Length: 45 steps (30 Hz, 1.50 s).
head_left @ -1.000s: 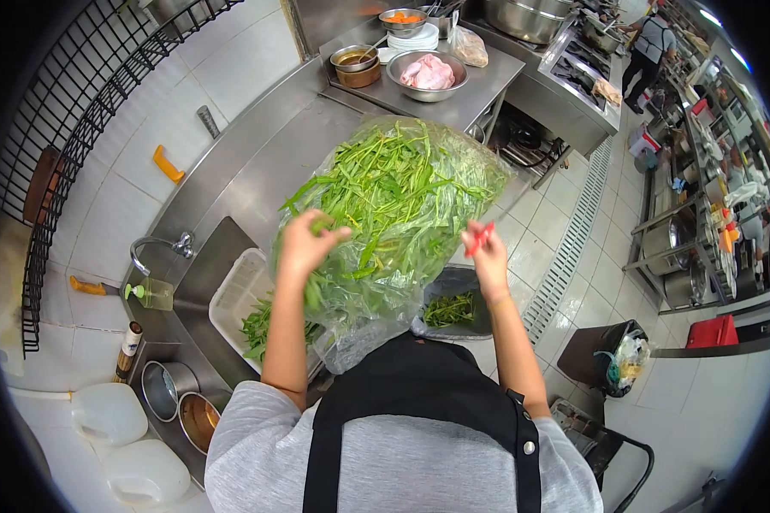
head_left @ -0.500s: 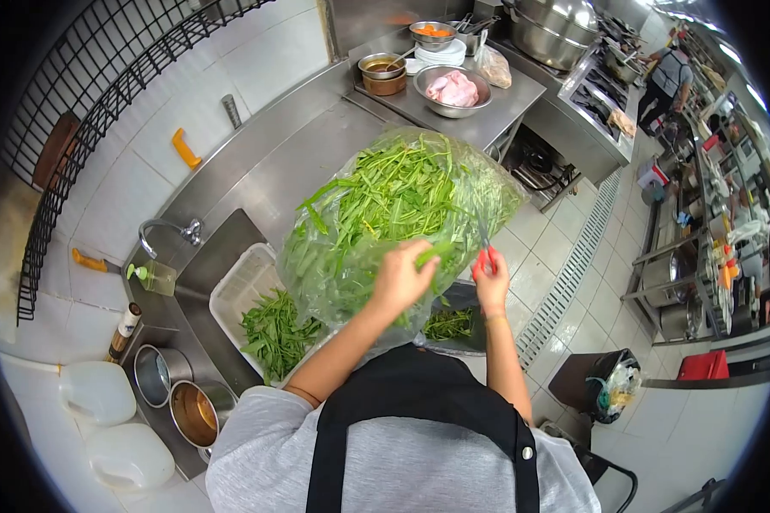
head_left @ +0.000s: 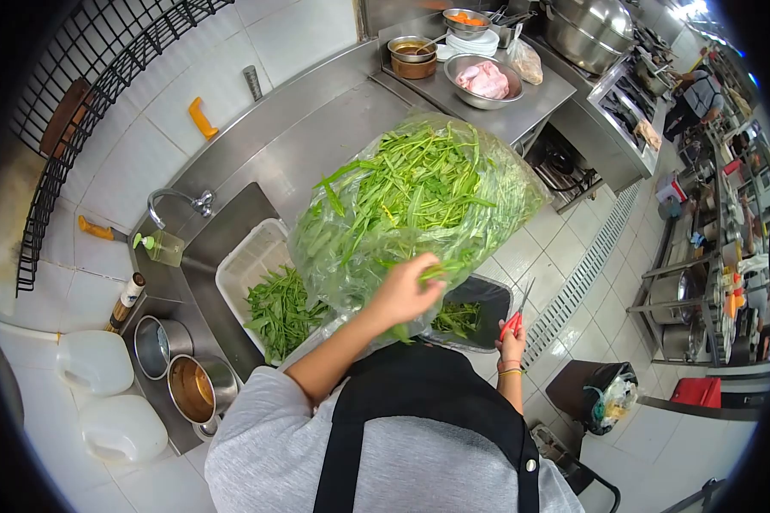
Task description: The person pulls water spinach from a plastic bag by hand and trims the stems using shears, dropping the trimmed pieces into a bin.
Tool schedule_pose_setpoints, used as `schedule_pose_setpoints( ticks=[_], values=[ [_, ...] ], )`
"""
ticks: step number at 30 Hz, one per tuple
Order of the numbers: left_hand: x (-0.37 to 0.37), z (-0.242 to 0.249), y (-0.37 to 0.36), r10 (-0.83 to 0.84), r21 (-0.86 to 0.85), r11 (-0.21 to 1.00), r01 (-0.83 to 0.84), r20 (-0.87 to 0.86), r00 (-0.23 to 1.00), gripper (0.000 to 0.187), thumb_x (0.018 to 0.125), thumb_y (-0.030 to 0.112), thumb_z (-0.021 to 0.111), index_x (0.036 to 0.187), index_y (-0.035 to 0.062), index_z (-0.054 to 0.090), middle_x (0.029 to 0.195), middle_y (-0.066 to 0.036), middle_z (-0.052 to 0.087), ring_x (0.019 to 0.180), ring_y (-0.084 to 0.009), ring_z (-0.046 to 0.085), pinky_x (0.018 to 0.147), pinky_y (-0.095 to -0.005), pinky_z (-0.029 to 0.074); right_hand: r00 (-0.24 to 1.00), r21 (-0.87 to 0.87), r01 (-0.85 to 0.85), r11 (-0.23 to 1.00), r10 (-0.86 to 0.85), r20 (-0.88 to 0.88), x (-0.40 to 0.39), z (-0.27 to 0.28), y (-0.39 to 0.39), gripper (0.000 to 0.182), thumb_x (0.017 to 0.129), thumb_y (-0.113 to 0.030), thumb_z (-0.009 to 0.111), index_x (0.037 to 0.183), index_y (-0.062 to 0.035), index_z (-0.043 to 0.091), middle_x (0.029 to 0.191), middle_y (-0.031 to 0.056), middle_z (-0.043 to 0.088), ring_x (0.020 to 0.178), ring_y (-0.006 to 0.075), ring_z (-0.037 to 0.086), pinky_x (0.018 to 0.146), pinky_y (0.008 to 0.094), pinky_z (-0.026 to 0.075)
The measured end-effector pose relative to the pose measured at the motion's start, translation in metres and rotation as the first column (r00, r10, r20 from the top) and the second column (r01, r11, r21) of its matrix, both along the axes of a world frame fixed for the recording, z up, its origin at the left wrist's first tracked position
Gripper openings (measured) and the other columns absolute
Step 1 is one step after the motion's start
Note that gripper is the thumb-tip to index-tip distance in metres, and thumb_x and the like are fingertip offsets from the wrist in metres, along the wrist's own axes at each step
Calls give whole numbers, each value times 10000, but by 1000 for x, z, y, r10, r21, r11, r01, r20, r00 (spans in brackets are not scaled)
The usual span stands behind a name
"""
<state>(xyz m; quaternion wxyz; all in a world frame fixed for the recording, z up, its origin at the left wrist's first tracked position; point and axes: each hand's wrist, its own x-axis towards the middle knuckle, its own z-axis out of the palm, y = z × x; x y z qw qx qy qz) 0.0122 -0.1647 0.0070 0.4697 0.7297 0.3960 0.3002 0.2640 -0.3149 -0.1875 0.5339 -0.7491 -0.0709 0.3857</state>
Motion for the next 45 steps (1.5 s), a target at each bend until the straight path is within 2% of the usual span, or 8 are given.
schedule_pose_setpoints(
  ticks=[5,11,15,24,30,35,41,45],
  values=[
    [-129,-27,-5,343,-63,929,-365,-222,912,263,782,69,467,1036,17,517,1051,-149,567,976,-244,528,862,-333,394,998,-64,-55,996,55,-7,-7,-9,-2,300,760,-179,678,1011,-162,514,825,-51,534,624,50,495,428,198,387],
    [-200,-92,-13,685,489,711,-505,-643,343,349,776,156,585,1097,27,537,1053,-171,559,1034,-355,493,926,-400,352,989,-95,-145,985,144,-13,-15,-28,12,287,768,-191,671,1009,-180,515,813,-57,559,624,42,512,436,193,389],
    [-149,-67,52,690,400,677,-618,-55,721,329,768,134,631,1078,42,570,1022,-168,575,937,-324,550,835,-374,426,972,-40,-233,972,235,26,-22,-18,25,202,770,-189,673,884,-180,506,697,-74,505,550,39,464,427,186,378],
    [-89,-66,137,681,641,515,-570,97,725,137,762,11,595,891,17,639,795,-99,598,646,-218,578,618,-299,469,990,93,-124,988,117,74,-20,-8,17,222,758,-98,699,905,-96,533,662,-75,480,543,22,404,486,178,344],
    [16,25,67,300,435,782,-446,365,881,124,780,13,587,896,30,623,798,-74,593,655,-146,560,612,-257,458,998,55,42,998,-43,35,-11,-13,-31,245,764,-150,686,926,-129,504,710,-77,491,583,33,455,471,191,371],
    [74,-22,4,-342,384,837,389,-188,921,182,772,231,616,914,121,649,876,-85,612,781,-264,614,680,-348,492,997,-56,79,995,-80,-7,-10,-10,-53,264,754,-230,686,913,-177,483,750,-81,501,638,45,477,495,211,402],
    [82,-3,67,112,337,938,-77,-85,990,146,777,224,601,779,89,653,792,-127,641,693,-289,622,627,-383,504,988,-23,152,988,-152,29,-12,-15,-67,257,754,-187,689,922,-156,497,705,-76,496,575,33,449,448,205,374],
    [67,-18,113,235,327,942,-72,-494,837,246,711,251,676,782,22,622,801,-162,638,705,-303,623,657,-380,511,992,-55,127,990,-127,-7,-14,-11,-64,273,772,-214,661,990,-181,500,772,-84,519,673,38,497,514,214,415]
  ],
)
